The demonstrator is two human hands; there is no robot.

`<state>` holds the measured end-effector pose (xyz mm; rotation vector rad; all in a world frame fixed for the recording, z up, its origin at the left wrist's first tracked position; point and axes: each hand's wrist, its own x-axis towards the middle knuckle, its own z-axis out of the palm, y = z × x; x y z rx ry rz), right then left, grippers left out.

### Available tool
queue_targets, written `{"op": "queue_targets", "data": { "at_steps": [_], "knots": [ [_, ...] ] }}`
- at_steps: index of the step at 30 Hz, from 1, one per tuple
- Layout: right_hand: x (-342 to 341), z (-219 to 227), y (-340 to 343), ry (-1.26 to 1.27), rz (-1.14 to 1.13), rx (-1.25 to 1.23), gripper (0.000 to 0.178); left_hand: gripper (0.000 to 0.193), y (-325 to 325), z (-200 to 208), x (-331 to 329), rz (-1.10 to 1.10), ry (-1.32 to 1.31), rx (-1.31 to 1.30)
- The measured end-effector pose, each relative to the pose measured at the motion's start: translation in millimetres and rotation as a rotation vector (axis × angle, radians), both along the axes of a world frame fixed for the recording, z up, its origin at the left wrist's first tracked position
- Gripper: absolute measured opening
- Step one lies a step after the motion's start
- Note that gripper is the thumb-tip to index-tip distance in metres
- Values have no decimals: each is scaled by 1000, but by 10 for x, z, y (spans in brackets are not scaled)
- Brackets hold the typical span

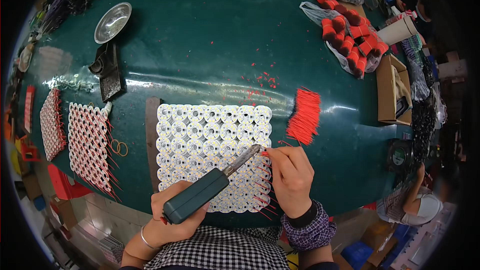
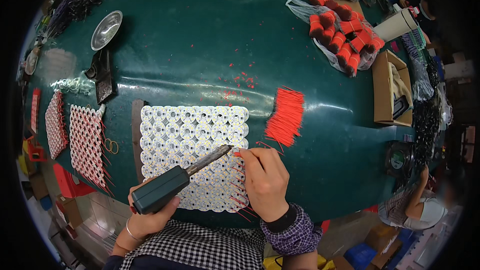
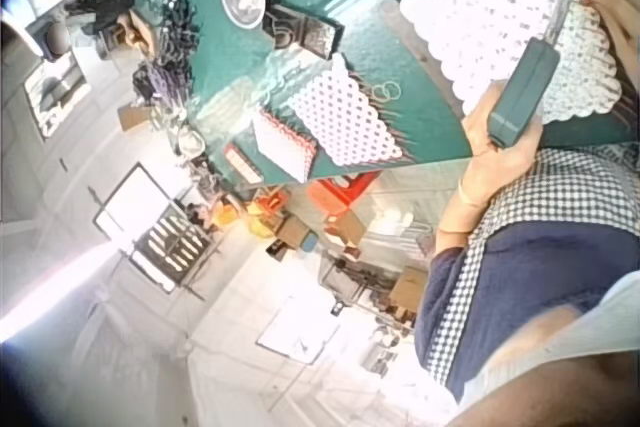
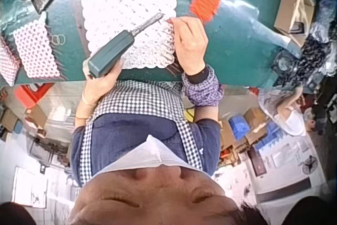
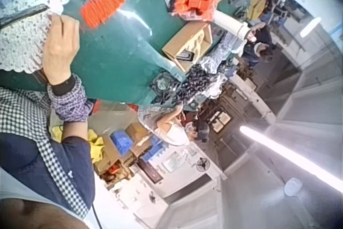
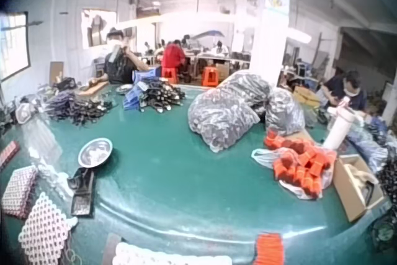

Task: The person assembles LED lighting modules by connecting electrical wires to an LED panel with a soldering iron.

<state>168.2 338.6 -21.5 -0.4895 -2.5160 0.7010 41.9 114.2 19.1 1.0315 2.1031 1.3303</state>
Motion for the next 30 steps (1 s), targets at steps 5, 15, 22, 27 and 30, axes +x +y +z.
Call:
{"op": "queue_targets", "data": {
  "at_steps": [5,15,22,27,30],
  "knots": [
    [4,-38,13,-5,10,5,31,18,41,-18,10,24,-76,-18],
    [-1,-47,16,-21,13,15,29,14,42,-52,28,39,-105,-76],
    [-9,-43,13,-28,7,19,29,18,-10,109,-89,43,150,-5],
    [-38,1,-22,-24,13,22,30,48,-676,363,-156,799,197,-2],
    [13,30,6,-67,-41,-9,30,25,-233,541,-435,455,470,375]
  ]
}}
